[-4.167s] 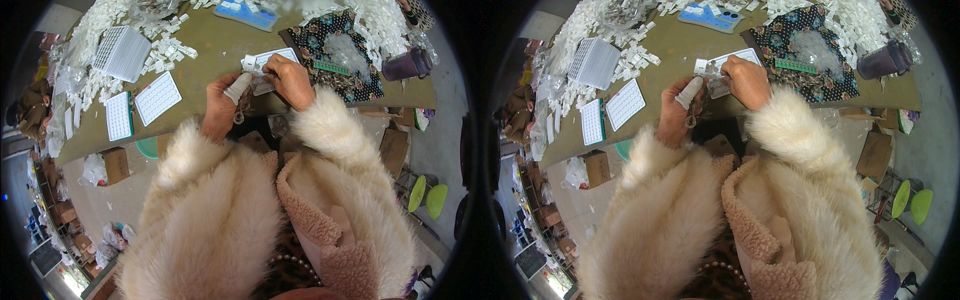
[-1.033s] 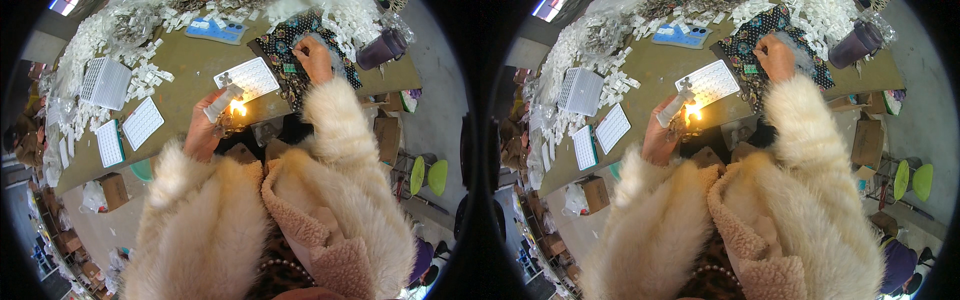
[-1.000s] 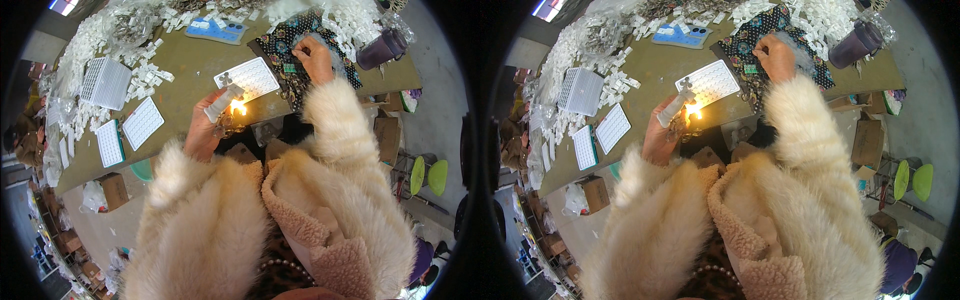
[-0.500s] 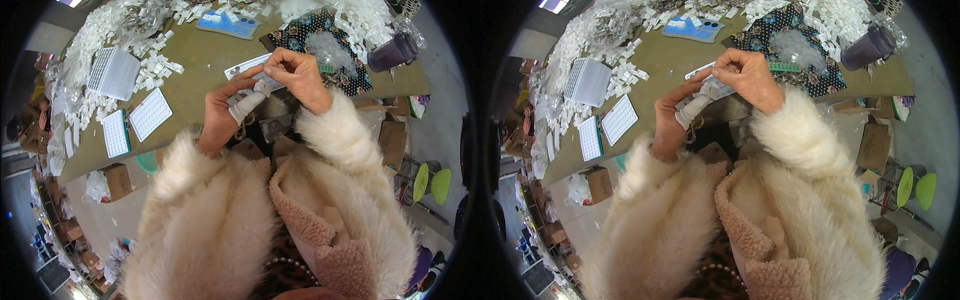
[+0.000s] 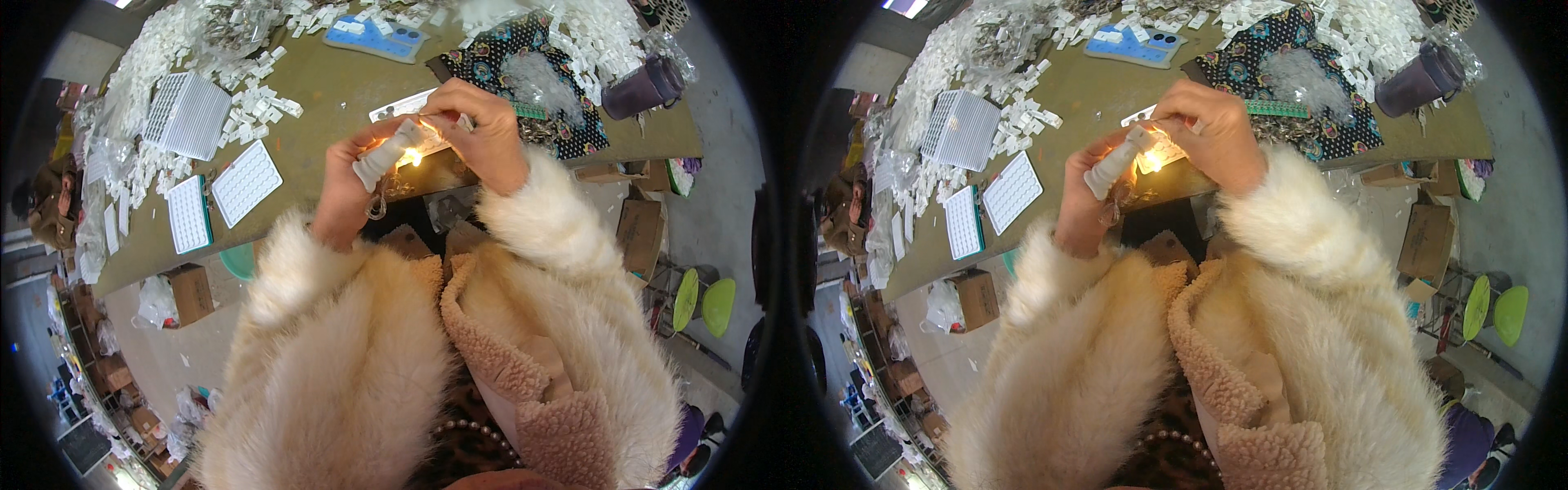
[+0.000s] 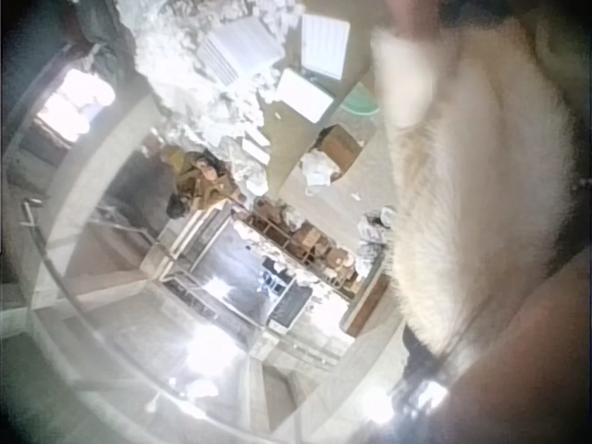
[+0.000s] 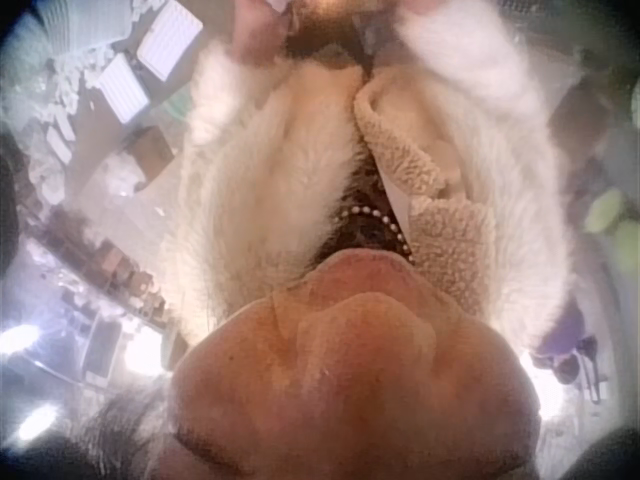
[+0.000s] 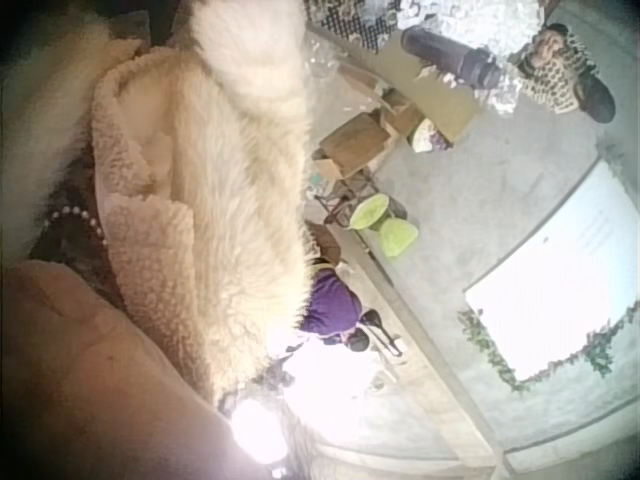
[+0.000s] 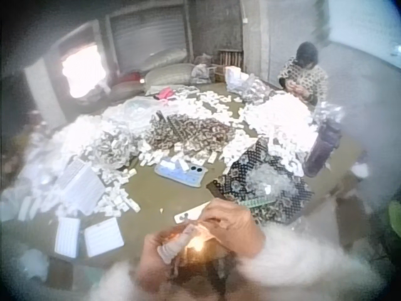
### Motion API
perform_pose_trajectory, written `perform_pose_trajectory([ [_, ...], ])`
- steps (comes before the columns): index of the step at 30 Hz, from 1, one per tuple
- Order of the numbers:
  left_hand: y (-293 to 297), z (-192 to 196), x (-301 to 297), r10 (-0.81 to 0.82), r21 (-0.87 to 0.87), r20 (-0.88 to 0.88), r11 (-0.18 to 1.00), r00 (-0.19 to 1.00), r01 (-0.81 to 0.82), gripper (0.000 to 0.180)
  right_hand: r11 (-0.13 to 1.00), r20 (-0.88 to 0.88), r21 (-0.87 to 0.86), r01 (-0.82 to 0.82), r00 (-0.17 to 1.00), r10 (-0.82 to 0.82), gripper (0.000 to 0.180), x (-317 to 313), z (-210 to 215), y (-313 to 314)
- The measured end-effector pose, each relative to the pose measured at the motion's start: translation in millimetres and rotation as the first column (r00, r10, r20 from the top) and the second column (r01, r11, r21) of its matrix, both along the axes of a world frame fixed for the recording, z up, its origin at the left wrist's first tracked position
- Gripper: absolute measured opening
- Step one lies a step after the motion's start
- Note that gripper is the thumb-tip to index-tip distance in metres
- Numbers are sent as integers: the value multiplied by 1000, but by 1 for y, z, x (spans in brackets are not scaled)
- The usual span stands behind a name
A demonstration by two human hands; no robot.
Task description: The person repeatedly picks small metal keychain components from a tray, applies glue from a tube, and attaches them to a base. They handle multiple keychains one at a time, placing finished units aside on the table.
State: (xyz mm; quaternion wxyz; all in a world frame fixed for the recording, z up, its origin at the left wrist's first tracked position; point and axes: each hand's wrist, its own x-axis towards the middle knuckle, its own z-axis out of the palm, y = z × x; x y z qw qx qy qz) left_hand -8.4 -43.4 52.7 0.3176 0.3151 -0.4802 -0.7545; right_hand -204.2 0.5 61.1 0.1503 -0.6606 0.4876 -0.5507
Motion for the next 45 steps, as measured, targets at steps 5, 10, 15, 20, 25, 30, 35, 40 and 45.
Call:
perform_pose_trajectory([
  [5,-4,-3,3,-69,13,-153,997,986,72,29,953,493,156,-259,857,152,9,1,4,7],
  [10,1,-8,-2,-61,24,-136,998,989,65,31,939,434,178,-292,880,191,9,0,2,5],
  [15,-1,-3,-1,-99,14,-17,995,995,100,27,821,717,314,-476,686,124,10,-3,-2,7],
  [20,-1,6,5,-175,136,-42,974,984,179,26,770,845,287,-570,530,78,12,-3,-2,7],
  [25,0,11,7,-158,157,16,976,987,154,28,819,678,252,-515,698,230,9,-7,0,7],
  [30,-1,11,5,-190,216,-28,957,981,191,30,814,678,245,-527,693,245,9,-7,3,8],
  [35,1,10,1,-136,177,-21,975,991,137,30,805,706,266,-530,676,211,7,-6,4,10],
  [40,0,7,3,-157,202,-20,967,987,158,33,810,668,268,-521,706,234,7,-7,4,9],
  [45,2,4,2,-134,193,-49,971,990,141,34,819,670,282,-499,714,204,8,-5,3,11],
])
